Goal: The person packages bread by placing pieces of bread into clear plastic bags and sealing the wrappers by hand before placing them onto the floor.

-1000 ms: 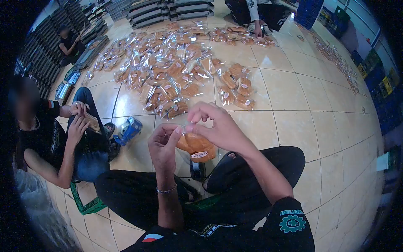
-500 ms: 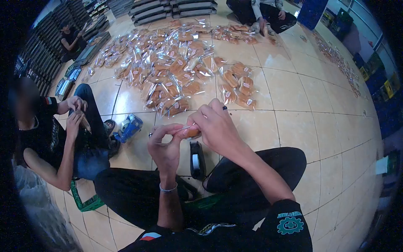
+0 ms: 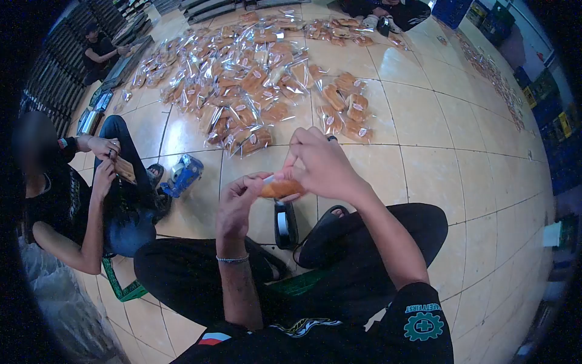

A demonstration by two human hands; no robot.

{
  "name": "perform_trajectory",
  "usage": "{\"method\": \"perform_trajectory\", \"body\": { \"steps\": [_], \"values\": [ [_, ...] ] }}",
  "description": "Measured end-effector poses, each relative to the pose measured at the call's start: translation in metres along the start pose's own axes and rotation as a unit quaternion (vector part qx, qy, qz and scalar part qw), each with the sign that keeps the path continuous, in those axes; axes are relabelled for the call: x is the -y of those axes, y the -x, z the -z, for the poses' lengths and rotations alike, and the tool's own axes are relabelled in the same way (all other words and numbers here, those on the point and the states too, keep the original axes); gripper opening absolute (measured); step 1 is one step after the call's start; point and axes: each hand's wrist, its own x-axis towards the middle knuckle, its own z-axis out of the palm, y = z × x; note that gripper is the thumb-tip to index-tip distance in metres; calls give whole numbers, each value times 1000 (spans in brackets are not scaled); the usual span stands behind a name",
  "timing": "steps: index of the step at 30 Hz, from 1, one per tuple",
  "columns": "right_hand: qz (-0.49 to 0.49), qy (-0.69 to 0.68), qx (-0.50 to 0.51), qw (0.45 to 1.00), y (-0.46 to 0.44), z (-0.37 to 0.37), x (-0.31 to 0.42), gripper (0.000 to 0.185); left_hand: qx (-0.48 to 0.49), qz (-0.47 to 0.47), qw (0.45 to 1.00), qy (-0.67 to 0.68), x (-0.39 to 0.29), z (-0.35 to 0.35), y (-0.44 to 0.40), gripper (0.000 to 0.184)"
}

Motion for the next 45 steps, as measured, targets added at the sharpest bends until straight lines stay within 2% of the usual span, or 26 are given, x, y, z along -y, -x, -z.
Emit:
{"method": "perform_trajectory", "body": {
  "steps": [1,3,4,6,10,12,13,15,18,22,24,28,30,31,33,34,35,36,37,39,41,43,45],
  "values": [
    [-1,-1,2,1000,-2,-3,-5,25,-1,2,1000,1,2,0,-1,10],
    [-145,-161,49,975,-6,-11,-15,31,-42,66,990,115,4,-3,-4,10],
    [-146,-159,49,975,-7,-18,-20,31,-41,66,990,117,5,-5,-5,10],
    [-233,-226,35,945,-8,-32,-26,33,-88,59,989,103,8,-7,-7,10],
    [-205,-141,6,969,-4,-35,3,27,-120,-6,989,84,15,-5,-7,9],
    [-83,-215,-25,973,-3,-30,17,26,-151,-45,987,36,11,-2,-7,7],
    [-78,-212,-19,974,-3,-29,18,26,-156,-50,986,41,7,-1,-6,7],
    [51,-92,39,994,-1,-25,17,33,-154,-75,985,36,-1,1,-5,5],
    [33,-110,57,992,-5,-21,13,43,-113,-78,990,30,-13,-1,-2,11],
    [27,-142,67,987,-10,-3,26,43,-56,-66,996,-39,-29,-1,7,25],
    [16,-152,33,988,-13,-1,28,40,46,-228,957,-175,-32,1,11,41],
    [45,-170,35,984,-24,-7,32,37,-11,-261,933,-248,-37,6,17,52],
    [-8,-441,-28,897,-29,-26,22,34,-71,-346,879,-321,-43,8,18,42],
    [-8,-441,-25,897,-28,-39,4,34,-75,-346,879,-321,-45,8,19,42],
    [-105,-383,-45,917,-29,-75,-54,34,-145,-356,868,-314,-50,9,18,39],
    [-172,-263,24,949,-23,-99,-86,37,-153,-364,868,-302,-44,13,16,43],
    [-234,-136,91,958,-12,-129,-118,41,-157,-369,865,-301,-46,12,16,43],
    [-223,-136,129,957,7,-171,-158,44,-153,-303,932,-123,-49,8,17,48],
    [-212,-137,168,953,26,-200,-180,48,-142,-227,961,61,-51,8,17,53],
    [-402,-280,197,849,41,-211,-150,45,-149,-203,963,97,-53,13,16,60],
    [-414,-289,198,840,39,-217,-128,43,-175,-187,953,160,-52,15,13,57],
    [-437,-300,197,825,42,-225,-117,42,-182,-171,954,166,-49,19,12,56],
    [-410,-317,169,838,43,-233,-115,30,-192,-178,947,189,-49,19,9,55]
  ]
}}
